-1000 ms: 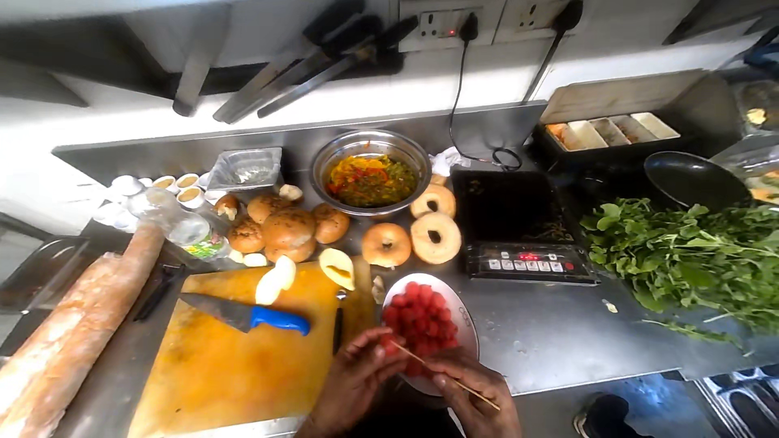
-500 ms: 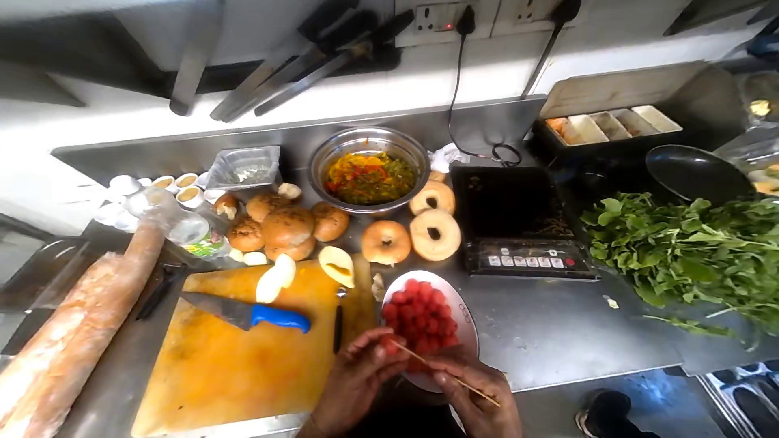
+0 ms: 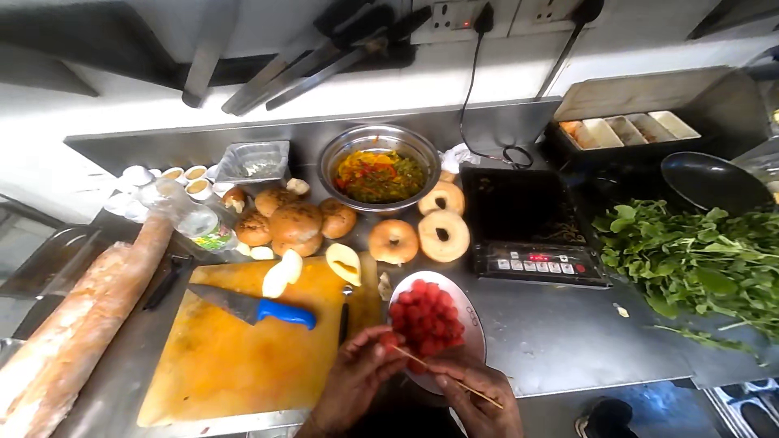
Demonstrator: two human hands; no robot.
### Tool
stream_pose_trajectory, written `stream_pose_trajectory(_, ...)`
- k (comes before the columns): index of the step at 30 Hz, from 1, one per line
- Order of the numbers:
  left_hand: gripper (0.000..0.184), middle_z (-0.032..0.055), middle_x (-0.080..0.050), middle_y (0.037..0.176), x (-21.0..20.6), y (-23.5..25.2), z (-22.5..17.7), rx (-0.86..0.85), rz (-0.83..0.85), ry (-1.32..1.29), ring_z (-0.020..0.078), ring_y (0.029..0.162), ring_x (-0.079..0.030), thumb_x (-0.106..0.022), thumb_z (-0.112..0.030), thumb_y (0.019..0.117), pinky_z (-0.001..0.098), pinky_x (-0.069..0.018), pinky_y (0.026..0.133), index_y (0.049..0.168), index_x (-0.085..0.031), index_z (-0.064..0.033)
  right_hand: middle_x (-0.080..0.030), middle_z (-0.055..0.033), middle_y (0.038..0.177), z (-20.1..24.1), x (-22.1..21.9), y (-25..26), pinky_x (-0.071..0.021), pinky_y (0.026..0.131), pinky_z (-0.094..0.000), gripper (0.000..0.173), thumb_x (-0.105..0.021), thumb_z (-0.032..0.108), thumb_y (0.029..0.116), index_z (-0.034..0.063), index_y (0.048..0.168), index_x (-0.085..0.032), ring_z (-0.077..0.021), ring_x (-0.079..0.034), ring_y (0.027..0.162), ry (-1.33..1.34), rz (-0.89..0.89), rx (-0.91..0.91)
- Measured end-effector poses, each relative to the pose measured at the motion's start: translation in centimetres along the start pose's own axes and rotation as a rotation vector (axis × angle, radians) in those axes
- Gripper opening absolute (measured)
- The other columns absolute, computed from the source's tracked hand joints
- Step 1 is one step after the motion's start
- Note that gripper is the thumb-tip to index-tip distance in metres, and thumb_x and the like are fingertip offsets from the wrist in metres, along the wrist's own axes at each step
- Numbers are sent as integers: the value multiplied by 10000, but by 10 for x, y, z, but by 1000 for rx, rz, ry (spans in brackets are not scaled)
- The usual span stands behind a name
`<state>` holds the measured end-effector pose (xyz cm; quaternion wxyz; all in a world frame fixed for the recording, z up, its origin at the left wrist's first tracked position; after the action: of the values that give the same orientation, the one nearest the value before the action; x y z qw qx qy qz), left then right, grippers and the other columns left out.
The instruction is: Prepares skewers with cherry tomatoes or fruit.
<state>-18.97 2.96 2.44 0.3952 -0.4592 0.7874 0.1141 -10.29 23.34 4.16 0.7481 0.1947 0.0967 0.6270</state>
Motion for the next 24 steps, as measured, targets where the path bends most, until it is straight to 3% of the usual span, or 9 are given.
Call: stream_pose_trajectory(24,307,208,-695,1195,8,-9,-3,-34,-16,-20,324,1056,-720,-732,-127,937,492,-602,931,1224,-678,-32,-770,-47,1062,-3,-12,3,-570,966,-339,169,-648,168,1004,88,1065,-783,-166,-703,1059,1,37,20)
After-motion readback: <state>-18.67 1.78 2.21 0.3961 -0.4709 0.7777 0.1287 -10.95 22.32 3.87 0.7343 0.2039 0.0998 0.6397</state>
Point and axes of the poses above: each hand's wrist, its own y-axis towards the middle knuckle, its own x-axis out of the back of the hand, z = x × y, the point moved 1 cm from there along y, towards the middle knuckle
